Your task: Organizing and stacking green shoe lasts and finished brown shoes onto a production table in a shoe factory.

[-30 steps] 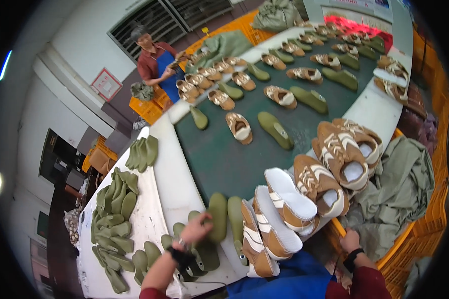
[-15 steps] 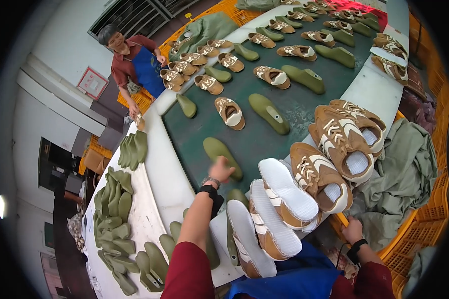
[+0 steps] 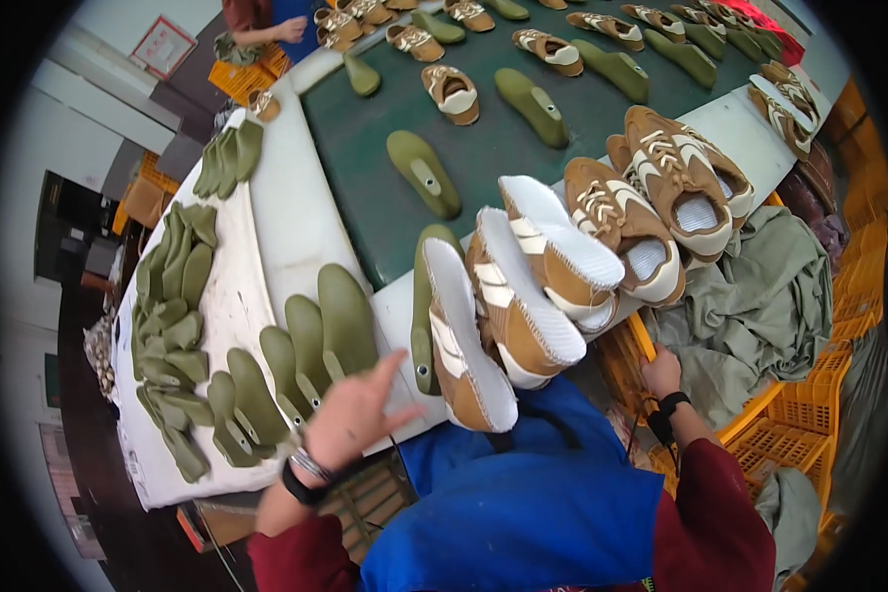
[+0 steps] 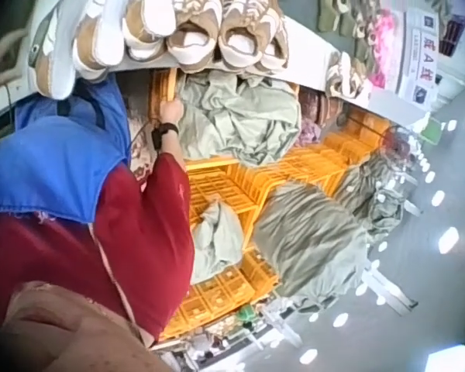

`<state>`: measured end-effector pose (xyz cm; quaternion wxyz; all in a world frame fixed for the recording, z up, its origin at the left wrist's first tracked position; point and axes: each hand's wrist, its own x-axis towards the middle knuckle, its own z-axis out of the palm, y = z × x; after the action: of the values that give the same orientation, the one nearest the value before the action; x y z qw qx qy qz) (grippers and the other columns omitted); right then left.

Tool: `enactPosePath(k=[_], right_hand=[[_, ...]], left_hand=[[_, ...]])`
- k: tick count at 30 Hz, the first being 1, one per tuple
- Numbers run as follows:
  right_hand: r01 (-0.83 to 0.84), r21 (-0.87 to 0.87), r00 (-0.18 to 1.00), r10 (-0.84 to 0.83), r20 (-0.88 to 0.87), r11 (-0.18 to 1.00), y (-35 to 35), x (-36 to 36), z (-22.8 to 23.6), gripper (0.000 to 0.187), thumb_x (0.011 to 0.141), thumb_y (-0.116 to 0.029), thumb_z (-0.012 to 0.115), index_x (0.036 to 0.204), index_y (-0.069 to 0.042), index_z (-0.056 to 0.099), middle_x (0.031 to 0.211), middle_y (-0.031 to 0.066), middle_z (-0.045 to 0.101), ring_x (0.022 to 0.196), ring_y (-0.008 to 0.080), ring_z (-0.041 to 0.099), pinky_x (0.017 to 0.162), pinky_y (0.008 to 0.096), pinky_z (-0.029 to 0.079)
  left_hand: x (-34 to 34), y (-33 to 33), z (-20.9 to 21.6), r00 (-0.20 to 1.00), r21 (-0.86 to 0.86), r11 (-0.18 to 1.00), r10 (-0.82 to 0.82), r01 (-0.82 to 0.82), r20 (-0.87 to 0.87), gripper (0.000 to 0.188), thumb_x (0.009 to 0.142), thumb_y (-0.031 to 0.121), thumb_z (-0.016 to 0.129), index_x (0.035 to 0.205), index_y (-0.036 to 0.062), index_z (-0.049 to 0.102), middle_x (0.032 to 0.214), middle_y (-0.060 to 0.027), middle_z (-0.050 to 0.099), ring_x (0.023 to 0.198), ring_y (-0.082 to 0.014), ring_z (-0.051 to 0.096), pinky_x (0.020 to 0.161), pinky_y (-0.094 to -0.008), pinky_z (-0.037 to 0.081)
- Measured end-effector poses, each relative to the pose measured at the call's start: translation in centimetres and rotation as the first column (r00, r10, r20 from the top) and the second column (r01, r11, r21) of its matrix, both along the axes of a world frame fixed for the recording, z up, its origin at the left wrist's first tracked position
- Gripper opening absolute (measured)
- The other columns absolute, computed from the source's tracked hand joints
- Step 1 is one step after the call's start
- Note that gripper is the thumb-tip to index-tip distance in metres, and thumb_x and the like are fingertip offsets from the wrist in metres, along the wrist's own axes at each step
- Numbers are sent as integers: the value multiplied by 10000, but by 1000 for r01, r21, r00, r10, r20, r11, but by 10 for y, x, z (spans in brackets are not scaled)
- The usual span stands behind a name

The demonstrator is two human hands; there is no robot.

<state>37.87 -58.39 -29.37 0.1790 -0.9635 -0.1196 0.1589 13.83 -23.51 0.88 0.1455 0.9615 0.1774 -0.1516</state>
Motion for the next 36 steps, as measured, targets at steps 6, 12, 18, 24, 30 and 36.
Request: enactPosePath(k=[6, 12, 18, 24, 30, 36], right_hand=[[-2, -1, 1000, 2, 1, 1000, -1, -2, -2, 306, 735, -248, 605, 924, -9, 576, 799, 246, 603, 792, 403, 577, 699, 457, 460], [16, -17, 1000, -16, -9, 1000, 3, -7, 7, 310, 744, -247, 610, 941, -9, 578, 815, 247, 604, 801, 403, 577, 711, 448, 463], [-6, -15, 1000, 6, -11, 1000, 5, -7, 8, 304, 731, -230, 605, 927, 1, 576, 820, 243, 610, 794, 392, 588, 716, 446, 474], [8, -14, 999, -7, 39, 1000, -4, -3, -7, 263, 724, -229, 630, 863, -12, 580, 764, 240, 603, 752, 404, 579, 677, 463, 466], [6, -37, 1000, -5, 16, 999, -2, -1, -6, 267, 701, -231, 641, 834, -11, 570, 743, 231, 606, 738, 396, 589, 669, 464, 476], [28, 5, 1000, -28, 5, 1000, -5, -4, -8, 292, 625, -182, 701, 831, -12, 581, 727, 219, 604, 717, 389, 589, 667, 458, 477]], left_hand=[[-44, -56, -71, 952, -445, 862, 300, -245, 58, 528, 752, 420, 666, 1003, -8, 486, 804, -155, 624, 765, -270, 630, 671, -344, 496], [-48, -65, -107, 773, -845, 438, 633, -307, 48, 365, 825, 137, 619, 1128, 0, 469, 1009, -35, 575, 955, -99, 530, 861, -244, 419], [-49, -49, -84, 842, -923, 302, 538, -238, -41, 332, 781, 113, 662, 1064, 29, 509, 954, 14, 556, 866, -69, 521, 748, -230, 448], [-24, 14, 26, 610, -877, 480, 704, -30, 364, 266, 788, 106, 626, 1002, 28, 491, 897, -13, 548, 831, -68, 507, 729, -229, 437], [101, 170, 22, 756, -28, 976, 185, -215, 628, 400, 744, 156, 654, 1057, -35, 492, 998, -168, 583, 933, -262, 573, 802, -320, 446], [208, 283, -162, 908, 135, 941, 250, -309, 336, 432, 674, 183, 666, 1070, 56, 547, 1006, -194, 601, 974, -331, 571, 830, -397, 465]])
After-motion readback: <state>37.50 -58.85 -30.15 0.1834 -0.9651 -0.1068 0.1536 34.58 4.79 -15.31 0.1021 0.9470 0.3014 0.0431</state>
